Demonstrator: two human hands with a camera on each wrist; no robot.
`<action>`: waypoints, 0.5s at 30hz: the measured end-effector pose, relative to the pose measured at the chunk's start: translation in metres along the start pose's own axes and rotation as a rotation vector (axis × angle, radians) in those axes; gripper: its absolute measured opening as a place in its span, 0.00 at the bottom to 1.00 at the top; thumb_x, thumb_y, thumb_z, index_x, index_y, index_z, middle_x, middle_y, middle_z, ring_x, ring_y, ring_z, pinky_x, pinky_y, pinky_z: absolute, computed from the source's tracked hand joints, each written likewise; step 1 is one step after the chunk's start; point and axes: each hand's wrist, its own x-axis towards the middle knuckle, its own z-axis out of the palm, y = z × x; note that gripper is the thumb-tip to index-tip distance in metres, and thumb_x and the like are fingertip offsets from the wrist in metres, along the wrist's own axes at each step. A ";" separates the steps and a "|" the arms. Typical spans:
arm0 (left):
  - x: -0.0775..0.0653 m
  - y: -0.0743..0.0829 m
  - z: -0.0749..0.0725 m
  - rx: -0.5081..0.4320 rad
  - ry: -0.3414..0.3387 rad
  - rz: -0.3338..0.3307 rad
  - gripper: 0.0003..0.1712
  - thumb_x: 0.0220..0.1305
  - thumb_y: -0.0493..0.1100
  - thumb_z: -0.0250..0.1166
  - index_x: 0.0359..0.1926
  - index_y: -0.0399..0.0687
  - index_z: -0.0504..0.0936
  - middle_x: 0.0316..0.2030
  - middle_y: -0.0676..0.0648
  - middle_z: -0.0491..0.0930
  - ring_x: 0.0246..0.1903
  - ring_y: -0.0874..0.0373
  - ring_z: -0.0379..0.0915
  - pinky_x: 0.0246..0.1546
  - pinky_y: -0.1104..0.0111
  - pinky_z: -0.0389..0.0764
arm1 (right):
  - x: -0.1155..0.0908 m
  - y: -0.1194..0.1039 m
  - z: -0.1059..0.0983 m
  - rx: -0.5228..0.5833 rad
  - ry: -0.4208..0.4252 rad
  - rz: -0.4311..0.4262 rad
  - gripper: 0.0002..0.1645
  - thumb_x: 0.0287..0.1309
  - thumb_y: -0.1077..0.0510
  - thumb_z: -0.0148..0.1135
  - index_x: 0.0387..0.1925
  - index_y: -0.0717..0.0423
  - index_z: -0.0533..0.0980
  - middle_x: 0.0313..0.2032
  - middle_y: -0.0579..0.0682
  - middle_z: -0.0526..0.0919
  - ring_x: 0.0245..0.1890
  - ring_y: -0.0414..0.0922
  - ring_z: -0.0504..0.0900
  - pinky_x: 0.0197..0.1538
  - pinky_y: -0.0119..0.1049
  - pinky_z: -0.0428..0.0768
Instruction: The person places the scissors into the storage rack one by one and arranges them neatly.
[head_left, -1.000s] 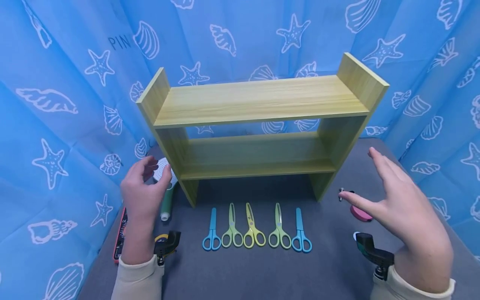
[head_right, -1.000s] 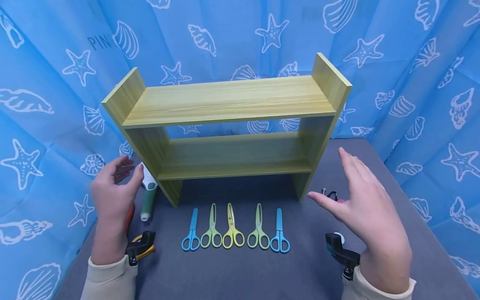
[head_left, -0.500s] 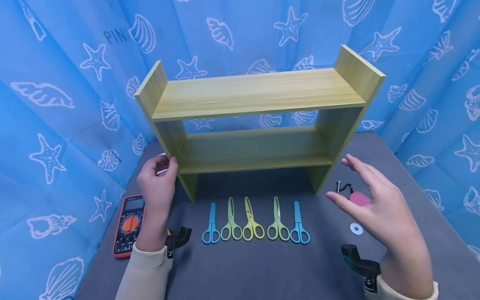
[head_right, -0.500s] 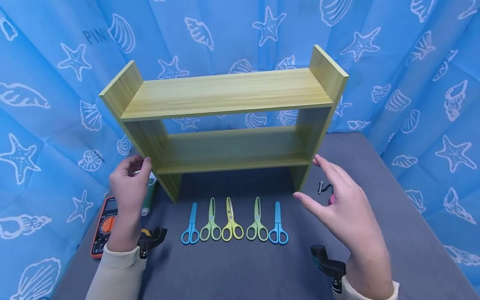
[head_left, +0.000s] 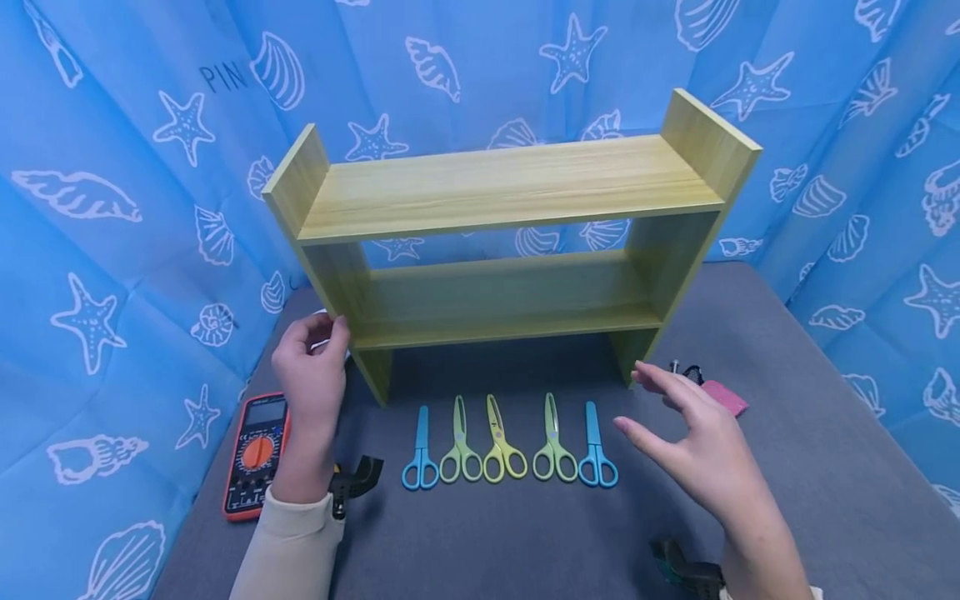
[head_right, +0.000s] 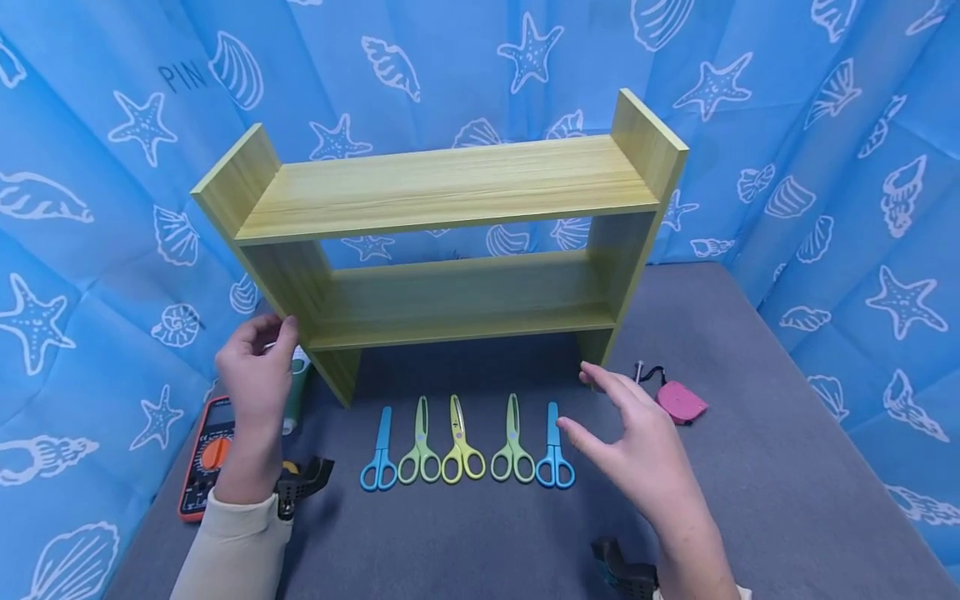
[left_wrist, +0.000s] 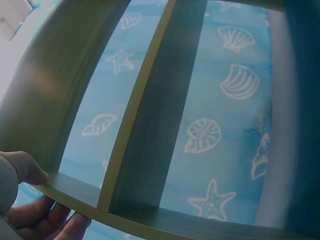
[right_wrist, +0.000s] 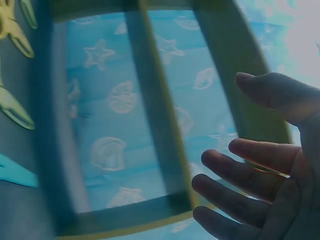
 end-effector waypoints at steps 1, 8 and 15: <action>-0.001 0.003 0.000 0.001 0.001 0.004 0.13 0.71 0.34 0.63 0.47 0.24 0.82 0.42 0.34 0.81 0.38 0.64 0.78 0.40 0.80 0.80 | -0.001 0.002 0.004 0.004 -0.016 0.011 0.45 0.52 0.52 0.81 0.69 0.59 0.72 0.58 0.58 0.81 0.58 0.57 0.78 0.56 0.64 0.77; -0.002 0.005 -0.001 0.017 0.006 0.033 0.12 0.71 0.34 0.63 0.47 0.24 0.82 0.42 0.34 0.81 0.38 0.64 0.78 0.40 0.79 0.80 | -0.008 0.015 0.028 0.040 -0.140 0.108 0.41 0.55 0.50 0.79 0.67 0.59 0.73 0.56 0.57 0.82 0.57 0.55 0.80 0.59 0.60 0.78; -0.002 0.007 -0.001 0.004 0.000 0.035 0.11 0.70 0.32 0.63 0.46 0.24 0.83 0.41 0.34 0.81 0.38 0.61 0.78 0.40 0.77 0.81 | -0.014 0.029 0.048 0.021 -0.196 0.184 0.32 0.56 0.55 0.78 0.60 0.60 0.79 0.52 0.55 0.84 0.53 0.54 0.82 0.56 0.57 0.80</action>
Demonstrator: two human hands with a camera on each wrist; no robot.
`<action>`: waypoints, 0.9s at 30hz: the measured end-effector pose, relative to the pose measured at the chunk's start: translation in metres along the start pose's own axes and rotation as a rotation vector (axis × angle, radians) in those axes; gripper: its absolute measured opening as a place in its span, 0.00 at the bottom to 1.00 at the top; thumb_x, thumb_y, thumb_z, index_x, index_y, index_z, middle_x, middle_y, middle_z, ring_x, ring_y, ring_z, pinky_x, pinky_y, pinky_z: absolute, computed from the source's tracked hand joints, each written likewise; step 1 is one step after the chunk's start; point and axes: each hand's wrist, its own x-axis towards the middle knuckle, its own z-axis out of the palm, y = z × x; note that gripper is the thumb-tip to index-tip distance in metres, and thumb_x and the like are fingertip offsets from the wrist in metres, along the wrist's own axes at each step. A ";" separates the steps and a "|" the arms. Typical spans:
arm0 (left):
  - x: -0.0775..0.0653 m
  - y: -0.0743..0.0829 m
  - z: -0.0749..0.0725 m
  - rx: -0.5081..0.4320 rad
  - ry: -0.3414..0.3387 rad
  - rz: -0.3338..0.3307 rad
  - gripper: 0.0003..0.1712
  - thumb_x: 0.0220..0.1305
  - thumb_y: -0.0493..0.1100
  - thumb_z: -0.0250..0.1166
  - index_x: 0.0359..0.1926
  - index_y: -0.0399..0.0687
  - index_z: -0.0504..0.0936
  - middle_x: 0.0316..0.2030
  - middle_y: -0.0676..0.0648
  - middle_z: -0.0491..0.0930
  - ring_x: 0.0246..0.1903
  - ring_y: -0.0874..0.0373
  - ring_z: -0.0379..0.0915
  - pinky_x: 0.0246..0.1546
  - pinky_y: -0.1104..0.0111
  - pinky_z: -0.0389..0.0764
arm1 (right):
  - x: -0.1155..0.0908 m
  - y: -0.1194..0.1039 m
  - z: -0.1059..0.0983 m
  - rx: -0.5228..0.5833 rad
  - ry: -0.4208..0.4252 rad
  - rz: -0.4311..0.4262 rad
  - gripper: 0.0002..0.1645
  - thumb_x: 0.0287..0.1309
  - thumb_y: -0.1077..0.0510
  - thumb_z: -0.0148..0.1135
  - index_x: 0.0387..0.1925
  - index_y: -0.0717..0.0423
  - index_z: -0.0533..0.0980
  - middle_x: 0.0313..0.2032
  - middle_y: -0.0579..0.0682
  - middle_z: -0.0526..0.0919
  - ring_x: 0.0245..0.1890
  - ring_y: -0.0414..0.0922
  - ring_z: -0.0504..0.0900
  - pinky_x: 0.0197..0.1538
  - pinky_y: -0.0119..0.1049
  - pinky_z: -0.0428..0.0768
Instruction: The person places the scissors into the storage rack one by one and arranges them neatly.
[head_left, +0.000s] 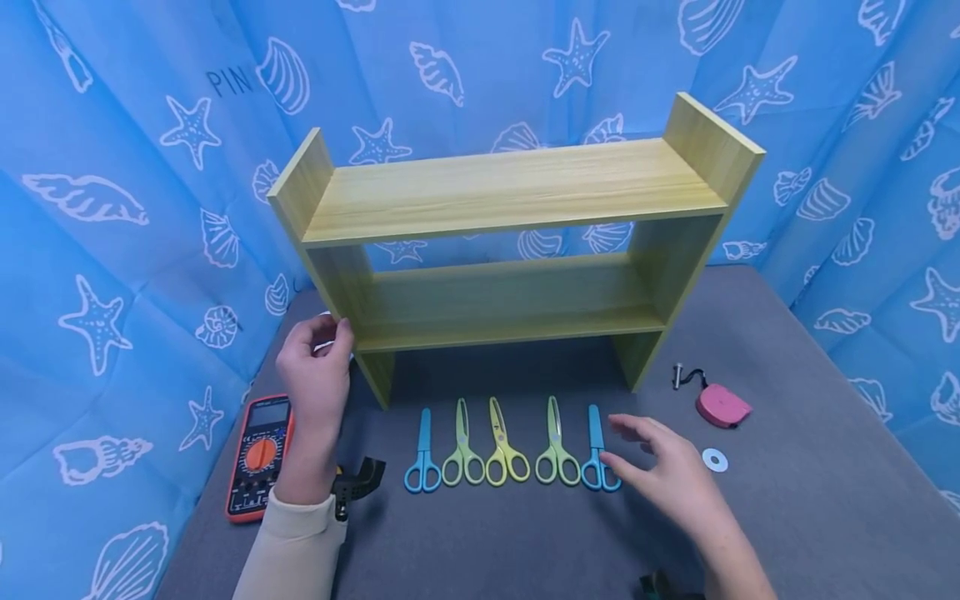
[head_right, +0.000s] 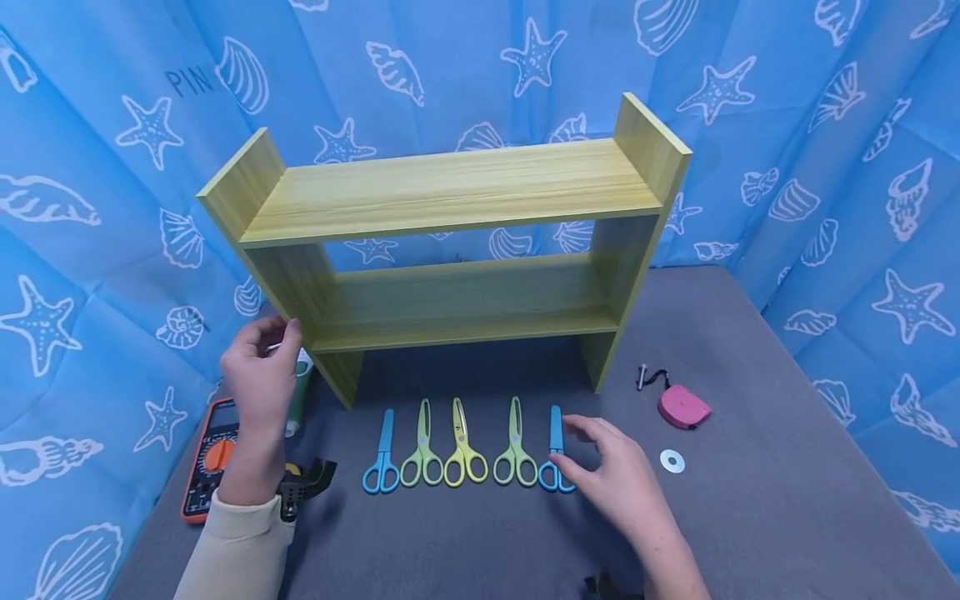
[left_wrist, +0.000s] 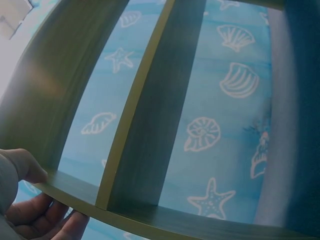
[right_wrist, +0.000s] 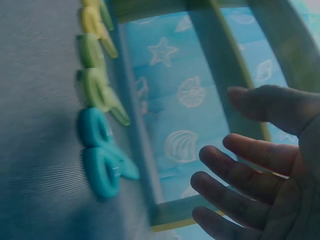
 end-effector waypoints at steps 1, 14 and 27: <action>0.000 0.000 0.000 -0.002 -0.001 -0.001 0.11 0.70 0.32 0.64 0.46 0.24 0.83 0.41 0.34 0.81 0.38 0.61 0.78 0.40 0.77 0.80 | 0.000 0.002 0.002 -0.002 -0.005 0.011 0.29 0.56 0.55 0.77 0.58 0.60 0.80 0.51 0.54 0.85 0.52 0.53 0.82 0.56 0.57 0.81; 0.000 0.000 0.000 0.000 0.005 0.009 0.11 0.70 0.33 0.64 0.45 0.25 0.83 0.41 0.35 0.81 0.37 0.63 0.78 0.38 0.79 0.80 | 0.010 0.023 0.022 -0.130 -0.091 0.154 0.08 0.56 0.62 0.74 0.39 0.57 0.87 0.33 0.46 0.84 0.33 0.44 0.80 0.40 0.49 0.80; -0.001 0.000 0.002 0.013 0.017 0.071 0.09 0.69 0.29 0.63 0.43 0.22 0.82 0.40 0.30 0.80 0.37 0.63 0.77 0.37 0.81 0.79 | 0.014 0.027 0.031 -0.210 -0.145 0.239 0.03 0.55 0.61 0.73 0.29 0.56 0.86 0.22 0.44 0.81 0.25 0.43 0.76 0.33 0.44 0.80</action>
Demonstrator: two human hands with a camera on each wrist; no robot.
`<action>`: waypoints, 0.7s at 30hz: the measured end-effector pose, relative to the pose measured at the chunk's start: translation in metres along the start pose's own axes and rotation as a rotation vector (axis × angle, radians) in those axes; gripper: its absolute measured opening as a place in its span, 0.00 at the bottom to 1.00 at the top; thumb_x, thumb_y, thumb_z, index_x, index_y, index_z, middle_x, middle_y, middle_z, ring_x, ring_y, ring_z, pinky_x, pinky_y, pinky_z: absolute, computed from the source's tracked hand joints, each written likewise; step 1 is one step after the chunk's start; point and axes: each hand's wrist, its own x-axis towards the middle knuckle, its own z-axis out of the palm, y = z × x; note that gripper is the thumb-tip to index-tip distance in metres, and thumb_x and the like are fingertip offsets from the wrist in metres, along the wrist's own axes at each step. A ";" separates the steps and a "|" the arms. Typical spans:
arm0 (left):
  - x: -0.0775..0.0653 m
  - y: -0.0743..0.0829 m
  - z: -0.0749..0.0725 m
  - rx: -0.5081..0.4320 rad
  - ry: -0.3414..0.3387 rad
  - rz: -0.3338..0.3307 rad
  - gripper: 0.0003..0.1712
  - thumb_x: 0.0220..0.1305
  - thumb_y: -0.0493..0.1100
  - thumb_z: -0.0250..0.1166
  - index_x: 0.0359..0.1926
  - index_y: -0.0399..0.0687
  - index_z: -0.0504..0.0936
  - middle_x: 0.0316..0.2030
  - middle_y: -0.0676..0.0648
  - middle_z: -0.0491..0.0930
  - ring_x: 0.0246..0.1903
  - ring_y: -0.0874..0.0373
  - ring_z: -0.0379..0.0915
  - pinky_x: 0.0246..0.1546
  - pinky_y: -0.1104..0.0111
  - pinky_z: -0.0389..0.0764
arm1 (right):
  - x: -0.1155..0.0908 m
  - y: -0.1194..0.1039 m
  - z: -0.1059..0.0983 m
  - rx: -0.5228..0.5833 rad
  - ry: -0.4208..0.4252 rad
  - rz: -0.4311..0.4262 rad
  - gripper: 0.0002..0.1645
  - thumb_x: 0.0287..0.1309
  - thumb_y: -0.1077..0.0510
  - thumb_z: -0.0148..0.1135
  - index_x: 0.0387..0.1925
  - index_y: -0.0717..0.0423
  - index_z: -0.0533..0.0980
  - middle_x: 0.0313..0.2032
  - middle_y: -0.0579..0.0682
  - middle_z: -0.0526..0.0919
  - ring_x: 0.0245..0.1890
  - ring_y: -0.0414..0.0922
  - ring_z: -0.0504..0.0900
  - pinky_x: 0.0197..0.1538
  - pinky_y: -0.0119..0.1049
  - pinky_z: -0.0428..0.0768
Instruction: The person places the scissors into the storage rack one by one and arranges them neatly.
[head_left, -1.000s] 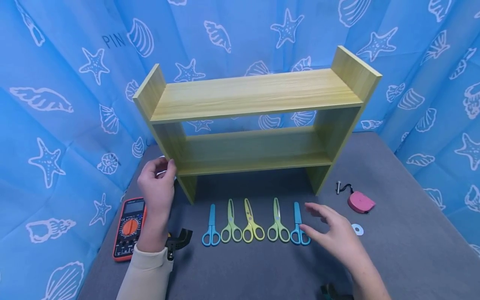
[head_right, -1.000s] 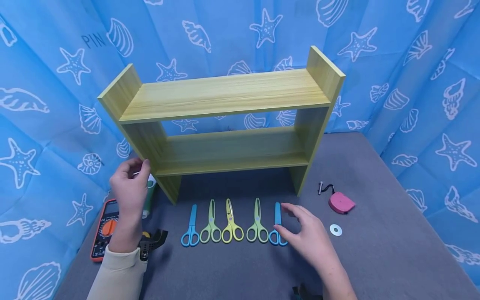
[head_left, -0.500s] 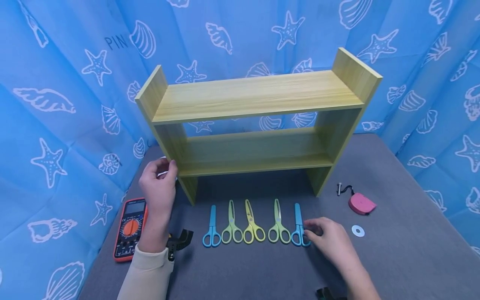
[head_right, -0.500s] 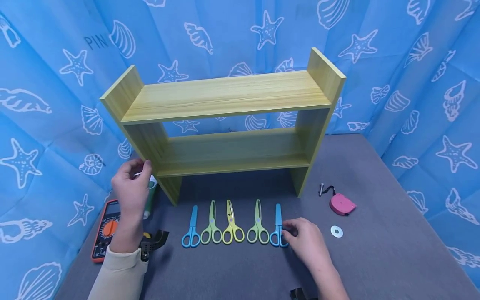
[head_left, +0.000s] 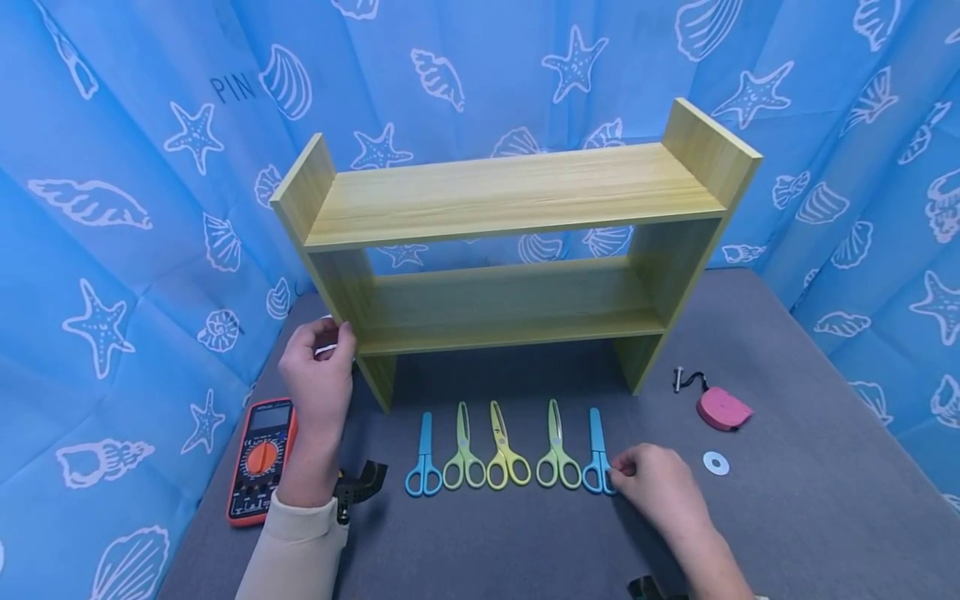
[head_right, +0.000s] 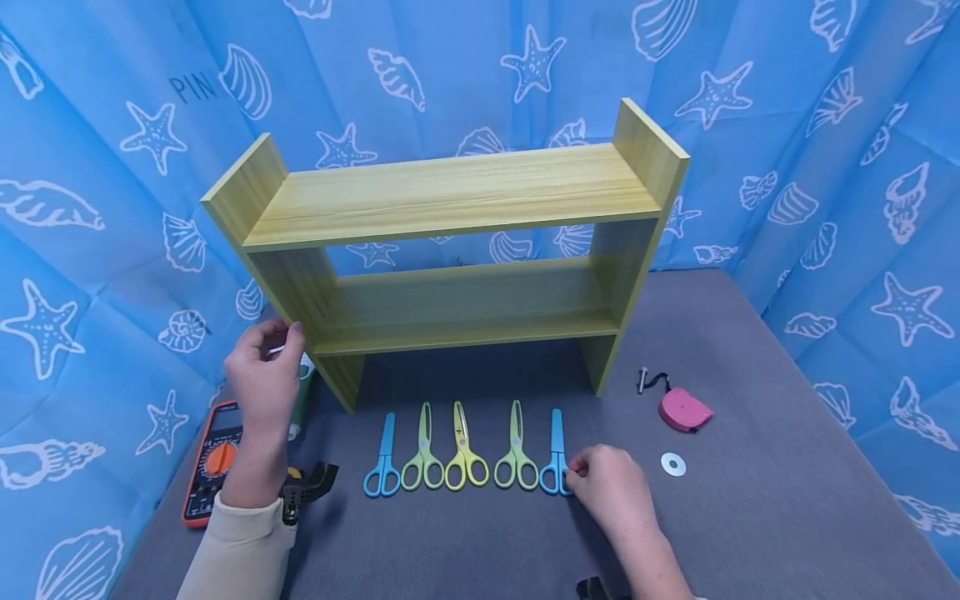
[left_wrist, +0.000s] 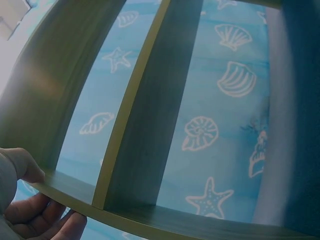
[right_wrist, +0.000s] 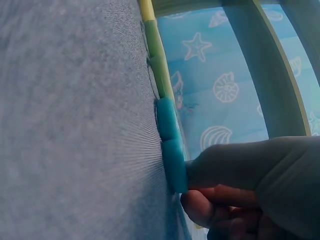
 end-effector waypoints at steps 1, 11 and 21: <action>0.000 0.000 0.000 0.002 0.001 0.002 0.09 0.68 0.29 0.63 0.43 0.22 0.82 0.40 0.30 0.80 0.37 0.63 0.77 0.37 0.81 0.79 | 0.000 0.000 0.000 0.000 0.005 -0.006 0.03 0.55 0.61 0.73 0.28 0.56 0.85 0.22 0.44 0.80 0.25 0.42 0.76 0.32 0.43 0.79; -0.001 -0.002 -0.001 0.010 -0.005 0.012 0.08 0.68 0.29 0.64 0.43 0.23 0.83 0.40 0.31 0.81 0.37 0.60 0.78 0.37 0.80 0.79 | -0.012 -0.002 -0.018 0.077 0.024 -0.044 0.02 0.51 0.62 0.71 0.27 0.56 0.84 0.21 0.43 0.79 0.24 0.42 0.74 0.28 0.36 0.74; 0.000 -0.002 -0.001 0.000 -0.006 0.023 0.08 0.69 0.29 0.64 0.43 0.23 0.83 0.39 0.30 0.80 0.37 0.59 0.78 0.38 0.82 0.79 | -0.036 -0.018 -0.069 0.222 0.061 0.003 0.09 0.56 0.60 0.71 0.37 0.60 0.85 0.27 0.46 0.84 0.28 0.44 0.79 0.32 0.37 0.80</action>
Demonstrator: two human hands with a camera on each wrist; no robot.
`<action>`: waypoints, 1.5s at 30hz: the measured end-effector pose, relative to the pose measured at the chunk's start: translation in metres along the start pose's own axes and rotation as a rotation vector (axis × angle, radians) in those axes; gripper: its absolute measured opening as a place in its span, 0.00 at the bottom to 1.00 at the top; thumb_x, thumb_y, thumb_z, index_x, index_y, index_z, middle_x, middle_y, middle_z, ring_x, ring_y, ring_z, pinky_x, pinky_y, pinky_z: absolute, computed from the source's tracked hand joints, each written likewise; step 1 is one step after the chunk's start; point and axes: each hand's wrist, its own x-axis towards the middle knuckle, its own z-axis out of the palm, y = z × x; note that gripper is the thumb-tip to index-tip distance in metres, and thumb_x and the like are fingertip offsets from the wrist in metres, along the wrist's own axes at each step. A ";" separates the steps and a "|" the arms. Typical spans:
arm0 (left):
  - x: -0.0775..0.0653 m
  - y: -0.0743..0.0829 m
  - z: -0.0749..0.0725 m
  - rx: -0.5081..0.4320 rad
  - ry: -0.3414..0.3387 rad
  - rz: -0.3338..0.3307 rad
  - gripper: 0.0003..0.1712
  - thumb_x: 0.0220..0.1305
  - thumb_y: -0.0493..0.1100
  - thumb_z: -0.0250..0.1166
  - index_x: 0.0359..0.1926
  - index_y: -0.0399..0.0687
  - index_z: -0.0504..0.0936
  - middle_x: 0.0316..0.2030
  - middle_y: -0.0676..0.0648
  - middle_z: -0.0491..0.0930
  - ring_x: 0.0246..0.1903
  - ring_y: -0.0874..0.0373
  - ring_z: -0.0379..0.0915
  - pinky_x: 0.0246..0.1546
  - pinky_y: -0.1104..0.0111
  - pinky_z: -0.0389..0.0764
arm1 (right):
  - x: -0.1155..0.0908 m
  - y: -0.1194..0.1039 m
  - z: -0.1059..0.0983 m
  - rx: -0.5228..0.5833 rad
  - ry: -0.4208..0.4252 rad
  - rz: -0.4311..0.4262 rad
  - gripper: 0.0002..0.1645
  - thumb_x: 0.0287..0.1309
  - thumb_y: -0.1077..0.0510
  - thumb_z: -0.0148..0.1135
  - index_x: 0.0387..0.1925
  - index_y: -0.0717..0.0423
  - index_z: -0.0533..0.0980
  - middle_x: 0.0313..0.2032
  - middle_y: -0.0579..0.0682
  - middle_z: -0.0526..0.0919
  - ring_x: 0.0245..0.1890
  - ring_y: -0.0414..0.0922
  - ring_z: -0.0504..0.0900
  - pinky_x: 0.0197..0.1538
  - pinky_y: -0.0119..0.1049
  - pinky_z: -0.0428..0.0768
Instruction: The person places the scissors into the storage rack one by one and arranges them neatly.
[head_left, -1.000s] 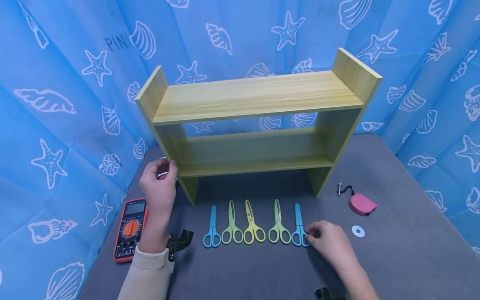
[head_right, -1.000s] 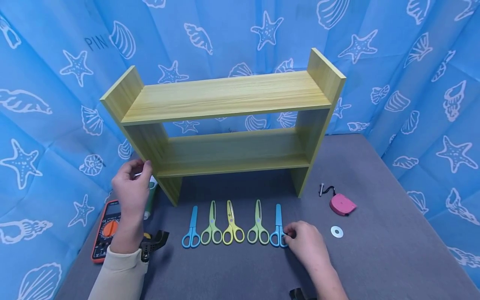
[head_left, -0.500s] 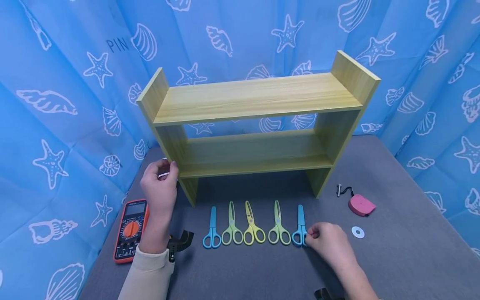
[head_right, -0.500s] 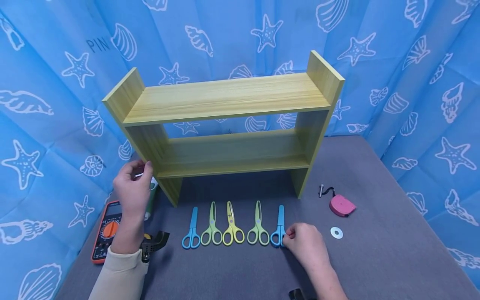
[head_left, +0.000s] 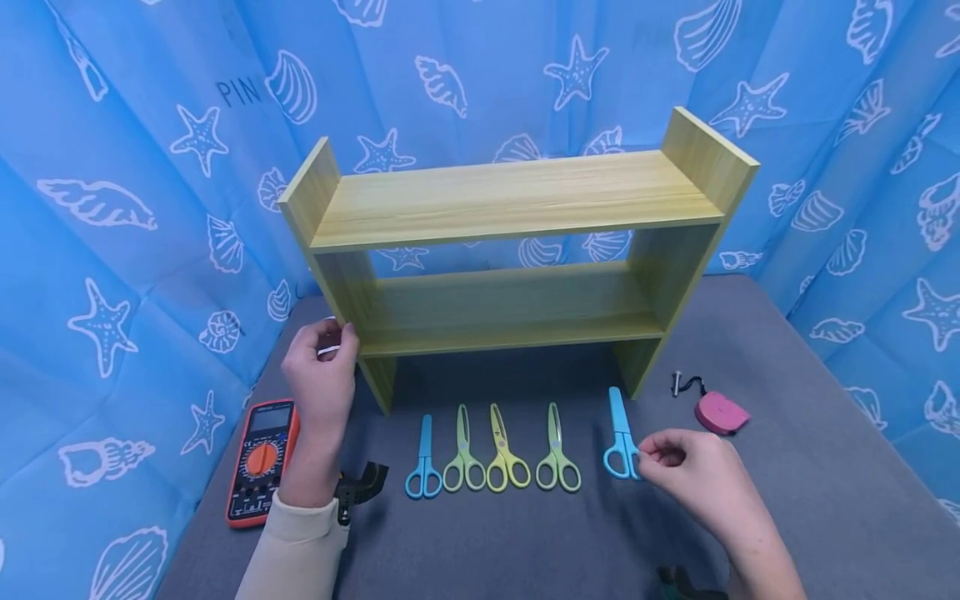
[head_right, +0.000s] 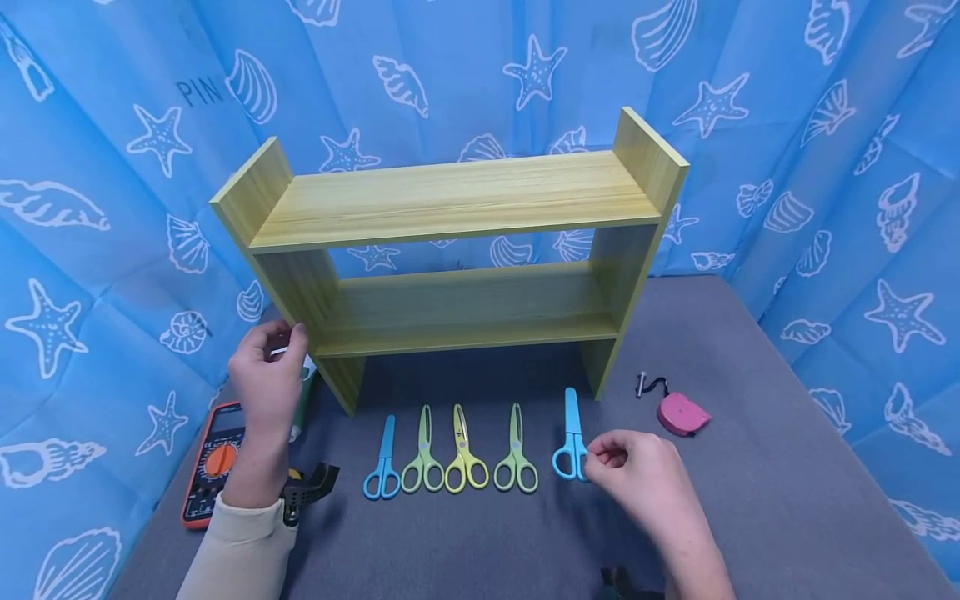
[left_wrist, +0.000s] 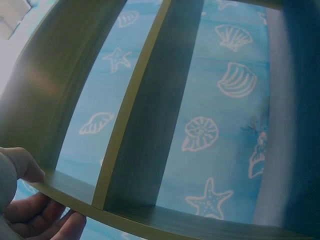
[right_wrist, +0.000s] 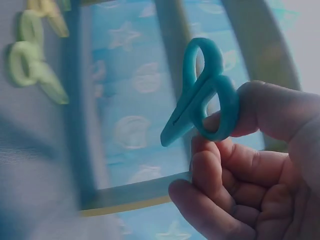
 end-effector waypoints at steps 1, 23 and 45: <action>0.000 0.000 0.000 0.001 0.001 0.002 0.08 0.69 0.29 0.64 0.43 0.23 0.83 0.39 0.30 0.80 0.37 0.59 0.78 0.38 0.81 0.79 | -0.002 -0.003 -0.004 0.004 0.013 -0.011 0.09 0.56 0.59 0.71 0.37 0.61 0.85 0.27 0.46 0.84 0.28 0.44 0.80 0.32 0.36 0.80; -0.001 -0.002 0.000 0.000 0.013 0.056 0.07 0.68 0.28 0.64 0.42 0.22 0.82 0.38 0.30 0.80 0.37 0.56 0.78 0.38 0.81 0.79 | -0.023 -0.059 -0.097 0.104 0.187 -0.362 0.10 0.63 0.63 0.70 0.45 0.64 0.84 0.27 0.45 0.87 0.25 0.40 0.84 0.31 0.27 0.79; 0.000 -0.001 -0.002 0.000 0.005 0.074 0.07 0.67 0.27 0.63 0.41 0.22 0.82 0.37 0.30 0.80 0.37 0.47 0.78 0.38 0.80 0.78 | 0.008 -0.177 -0.146 0.085 0.265 -0.385 0.19 0.63 0.47 0.71 0.47 0.56 0.87 0.37 0.46 0.87 0.43 0.46 0.75 0.36 0.29 0.76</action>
